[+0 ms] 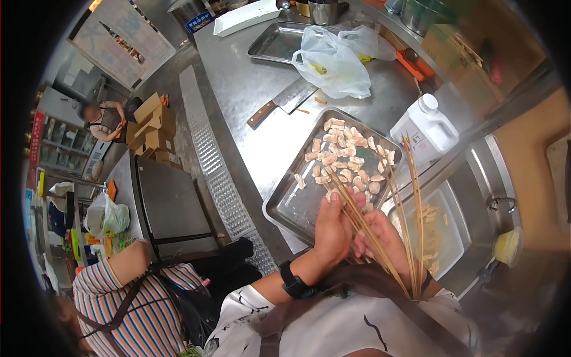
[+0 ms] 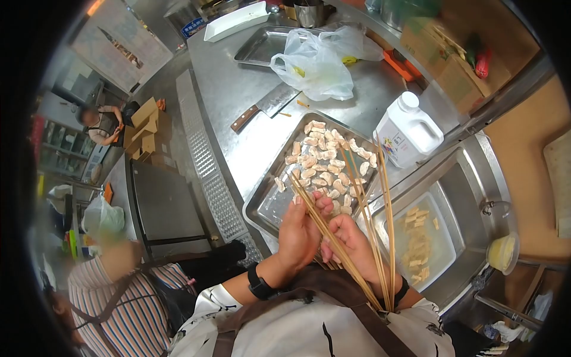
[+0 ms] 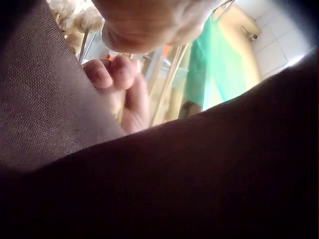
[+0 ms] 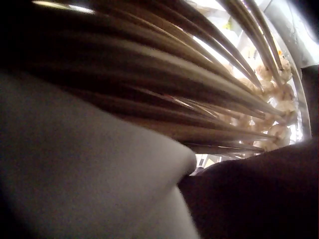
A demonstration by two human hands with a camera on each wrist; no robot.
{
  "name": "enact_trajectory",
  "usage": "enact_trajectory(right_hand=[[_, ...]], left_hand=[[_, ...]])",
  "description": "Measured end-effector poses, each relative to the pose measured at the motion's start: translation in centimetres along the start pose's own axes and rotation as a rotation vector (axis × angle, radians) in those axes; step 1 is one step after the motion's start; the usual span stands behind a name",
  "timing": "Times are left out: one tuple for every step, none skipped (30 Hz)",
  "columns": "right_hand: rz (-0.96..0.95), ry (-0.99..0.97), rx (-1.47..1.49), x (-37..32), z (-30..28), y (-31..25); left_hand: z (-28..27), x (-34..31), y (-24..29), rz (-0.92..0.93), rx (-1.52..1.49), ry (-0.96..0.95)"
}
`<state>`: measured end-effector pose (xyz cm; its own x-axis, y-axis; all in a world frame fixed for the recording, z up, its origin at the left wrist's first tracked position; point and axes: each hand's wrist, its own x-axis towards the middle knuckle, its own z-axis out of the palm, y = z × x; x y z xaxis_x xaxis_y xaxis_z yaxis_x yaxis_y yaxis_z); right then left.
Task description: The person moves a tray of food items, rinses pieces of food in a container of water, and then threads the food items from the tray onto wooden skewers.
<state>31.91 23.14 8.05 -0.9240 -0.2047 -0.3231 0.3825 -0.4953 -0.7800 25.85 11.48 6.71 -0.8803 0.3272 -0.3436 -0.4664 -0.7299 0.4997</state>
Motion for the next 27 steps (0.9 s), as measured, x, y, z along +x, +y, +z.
enact_trajectory(right_hand=[[-0.002, 0.005, -0.006, 0.0, 0.1, -0.1], [-0.004, 0.008, -0.01, 0.1, 0.1, -0.1], [-0.016, -0.002, -0.024, 0.1, 0.0, 0.1], [-0.026, -0.015, -0.038, 0.2, -0.3, 0.3], [-0.037, -0.025, -0.052, 0.2, -0.4, 0.4], [-0.026, -0.024, -0.062, 0.3, -0.4, 0.3], [-0.016, -0.019, -0.073, 0.3, -0.3, 0.0], [-0.005, -0.01, -0.084, 0.3, -0.3, -0.4], [0.001, 0.004, -0.118, 0.1, -0.2, -0.8], [0.013, 0.02, -0.15, 0.1, -0.2, -1.4], [0.029, 0.035, -0.182, 0.0, -0.2, -1.9], [-0.002, 0.09, -0.201, -0.1, -0.2, -2.1], [-0.046, 0.125, -0.229, -0.1, -0.5, -2.1], [-0.085, 0.158, -0.26, -0.2, -0.8, -2.1], [-0.123, 0.191, -0.293, -0.3, -1.1, -2.0], [-0.15, 0.263, -0.361, -0.2, -1.6, -1.6], [-0.18, 0.33, -0.432, 0.1, -2.4, -0.8], [-0.213, 0.393, -0.505, 0.5, -3.0, -0.1], [-0.25, 0.454, -0.576, 0.8, -3.5, 0.2], [-0.204, 0.485, -0.624, 0.8, -4.0, 0.1], [-0.25, 0.502, -0.774, 1.0, -4.5, 0.0], [-0.297, 0.519, -0.925, 1.2, -5.1, 0.0], [-0.346, 0.533, -1.077, 1.3, -5.7, 0.1], [-0.368, 0.536, -1.171, 1.5, -6.3, 0.4], [-0.375, 0.535, -1.227, 2.0, -6.7, 0.7], [-0.378, 0.528, -1.271, 2.5, -6.9, 1.0], [-0.38, 0.518, -1.298, 2.8, -7.0, 1.3]], left_hand=[[0.1, -0.1, -0.1, 0.007, 0.007, -0.003], [0.1, -0.2, -0.1, 0.015, 0.015, -0.006], [0.1, -0.4, -0.1, 0.021, 0.022, -0.008], [-0.2, -0.6, -0.3, -0.012, 0.034, -0.007], [-0.5, -0.7, -0.4, -0.048, 0.047, -0.007], [-0.5, -0.7, -0.4, -0.084, 0.059, -0.009], [-0.3, -0.7, -0.3, -0.083, 0.086, -0.01], [-0.1, -0.7, 0.2, -0.086, 0.11, -0.012], [-0.2, -0.7, 0.6, -0.097, 0.135, -0.011], [-0.6, -0.7, 1.1, -0.092, 0.264, -0.013], [-1.3, -0.5, 1.8, -0.086, 0.391, -0.013], [-2.2, -0.5, 2.8, -0.08, 0.516, -0.011], [-2.6, -0.7, 4.2, -0.13, 0.588, 0.033], [-4.7, -1.0, 5.1, -0.211, 0.731, 0.003], [-6.6, -1.3, 5.4, -0.294, 0.869, -0.032], [-7.2, -1.9, 5.4, -0.455, 0.936, -0.049], [-7.5, -2.6, 5.2, -0.613, 0.999, -0.069], [-7.8, -3.1, 5.0, -0.768, 1.059, -0.092], [-8.2, -3.3, 4.2, -0.758, 1.092, -0.176], [-8.7, -3.4, 3.1, -0.747, 1.126, -0.26], [-9.3, -3.4, 2.1, -0.736, 1.159, -0.346], [-9.8, -2.6, 1.4, -0.866, 1.106, -0.36], [-10.6, -2.6, 0.4, -0.893, 0.97, -0.351], [-11.3, -2.7, -0.7, -0.915, 0.837, -0.342], [-11.7, -2.9, -1.6, -0.933, 0.705, -0.331], [-11.4, -3.0, -2.1, -1.004, 0.533, -0.364], [-11.4, -3.2, -2.9, -1.005, 0.401, -0.369]])
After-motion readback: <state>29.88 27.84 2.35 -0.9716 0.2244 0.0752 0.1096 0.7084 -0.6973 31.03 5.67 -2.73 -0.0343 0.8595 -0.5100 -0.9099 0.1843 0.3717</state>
